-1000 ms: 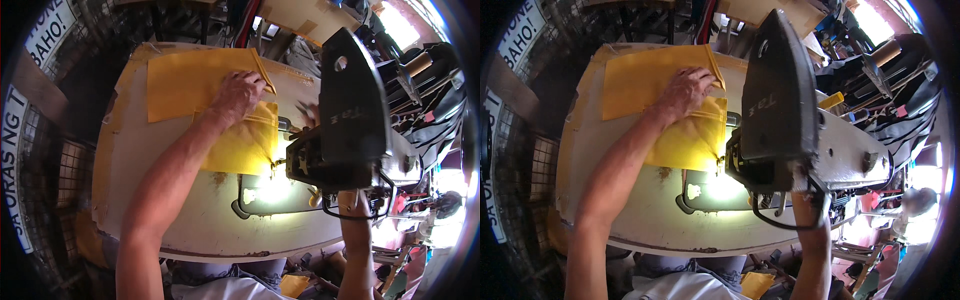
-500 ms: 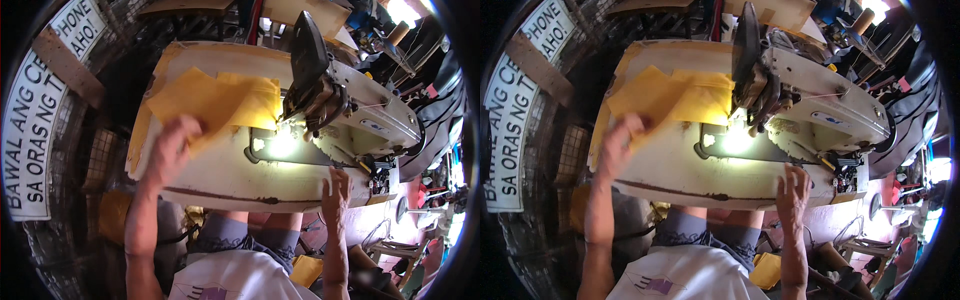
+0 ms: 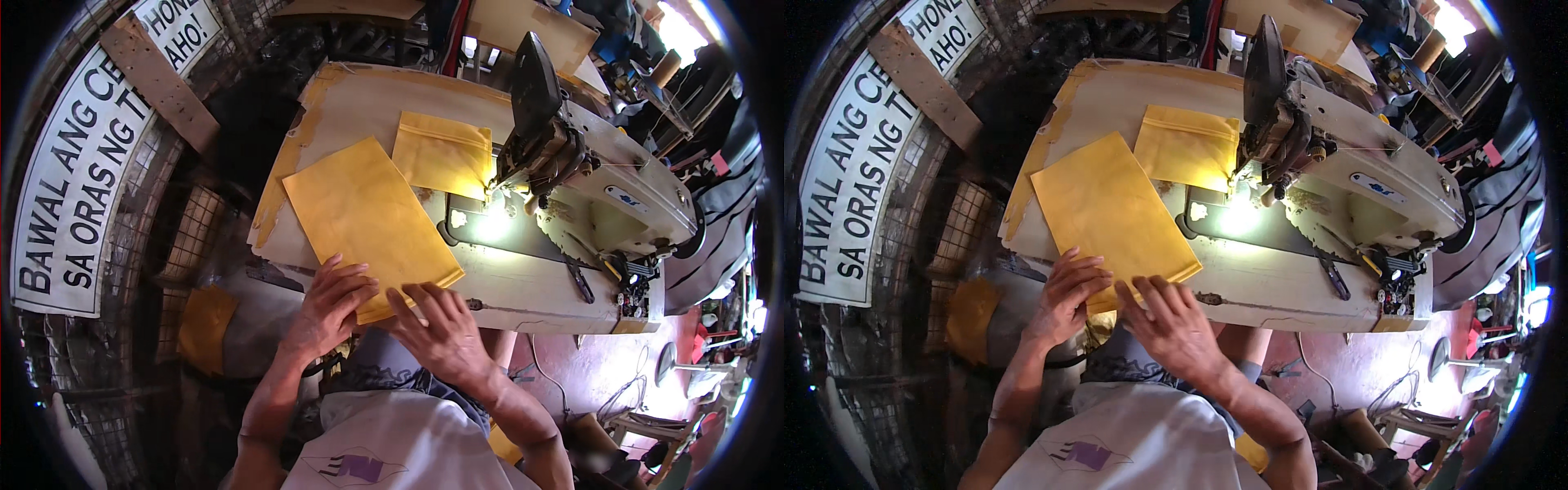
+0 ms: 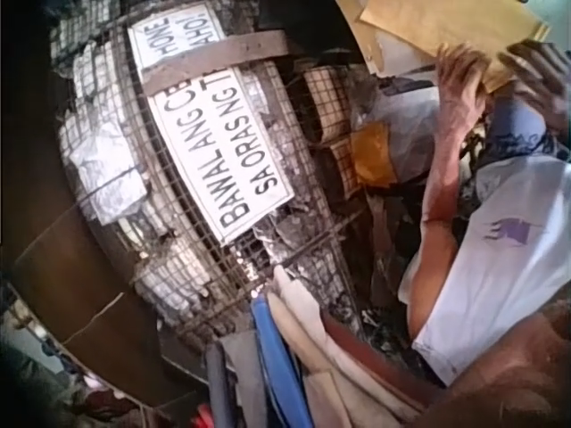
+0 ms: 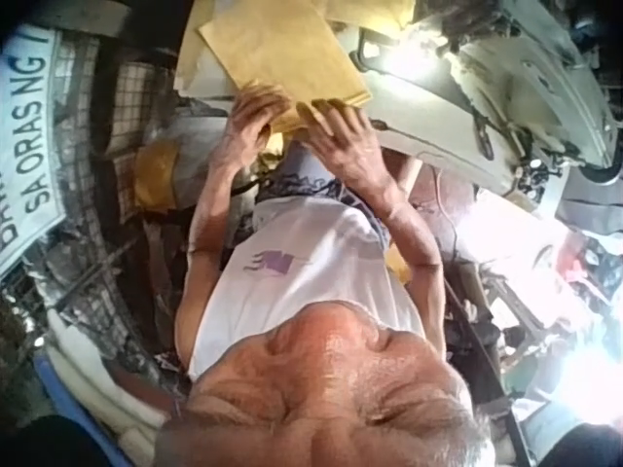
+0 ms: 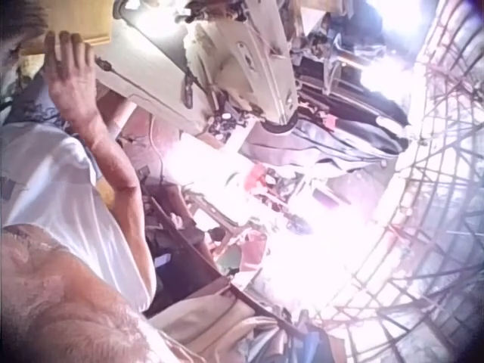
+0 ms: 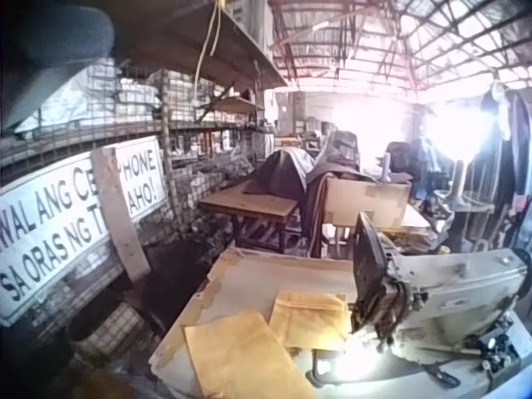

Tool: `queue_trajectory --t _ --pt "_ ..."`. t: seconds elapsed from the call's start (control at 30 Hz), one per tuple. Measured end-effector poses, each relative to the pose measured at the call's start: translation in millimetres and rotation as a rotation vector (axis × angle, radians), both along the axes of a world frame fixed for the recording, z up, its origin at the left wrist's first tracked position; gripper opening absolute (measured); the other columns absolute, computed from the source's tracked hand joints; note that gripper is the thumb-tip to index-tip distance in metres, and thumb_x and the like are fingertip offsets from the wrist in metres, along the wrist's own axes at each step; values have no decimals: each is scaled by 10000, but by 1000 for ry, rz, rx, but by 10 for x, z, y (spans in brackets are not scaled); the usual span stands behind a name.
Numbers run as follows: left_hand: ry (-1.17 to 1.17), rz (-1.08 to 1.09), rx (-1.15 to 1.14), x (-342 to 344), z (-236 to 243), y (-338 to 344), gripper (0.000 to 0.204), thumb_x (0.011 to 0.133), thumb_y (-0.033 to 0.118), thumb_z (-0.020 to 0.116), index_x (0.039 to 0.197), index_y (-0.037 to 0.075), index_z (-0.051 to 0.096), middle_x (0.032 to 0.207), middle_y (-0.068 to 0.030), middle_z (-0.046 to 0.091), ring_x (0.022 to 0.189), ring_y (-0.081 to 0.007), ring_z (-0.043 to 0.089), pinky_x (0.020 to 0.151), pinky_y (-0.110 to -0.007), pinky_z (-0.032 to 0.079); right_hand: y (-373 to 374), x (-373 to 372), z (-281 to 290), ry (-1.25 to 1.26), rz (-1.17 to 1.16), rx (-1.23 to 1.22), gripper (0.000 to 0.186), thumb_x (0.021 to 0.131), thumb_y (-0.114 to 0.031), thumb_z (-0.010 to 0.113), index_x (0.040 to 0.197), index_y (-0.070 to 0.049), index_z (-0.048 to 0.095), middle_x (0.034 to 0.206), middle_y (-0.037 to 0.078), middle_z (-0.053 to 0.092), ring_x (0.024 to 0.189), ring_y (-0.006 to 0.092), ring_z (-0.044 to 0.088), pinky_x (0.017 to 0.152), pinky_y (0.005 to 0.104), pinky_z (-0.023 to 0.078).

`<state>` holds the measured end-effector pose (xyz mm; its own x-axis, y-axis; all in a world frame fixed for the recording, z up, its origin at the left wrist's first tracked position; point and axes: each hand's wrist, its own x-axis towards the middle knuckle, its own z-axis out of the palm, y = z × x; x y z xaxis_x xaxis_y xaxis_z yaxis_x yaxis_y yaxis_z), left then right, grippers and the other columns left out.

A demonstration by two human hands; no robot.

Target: Sewing yellow leather pieces together using an industrial sewing machine.

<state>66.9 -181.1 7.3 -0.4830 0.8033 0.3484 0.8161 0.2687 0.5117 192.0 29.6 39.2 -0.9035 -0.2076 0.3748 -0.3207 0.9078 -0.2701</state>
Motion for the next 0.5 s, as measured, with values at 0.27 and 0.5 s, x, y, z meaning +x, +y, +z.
queue_trajectory --t 0.27,0.5 --pt "283 504 428 130 358 -66 386 877 5 656 1260 2 608 1357 -184 521 1307 -415 491 1090 -531 424 70 -417 140 122 -505 -1172 123 968 -98 656 1043 0 663 919 71 690 752 131 637 622 266 514" --pt "94 49 17 466 74 602 711 842 381 762 1425 63 509 1518 -186 395 1451 -455 313 1191 -620 225 218 -64 -287 32 -714 -1755 196 1016 -95 580 1190 -35 512 1089 57 649 905 114 632 702 263 538"
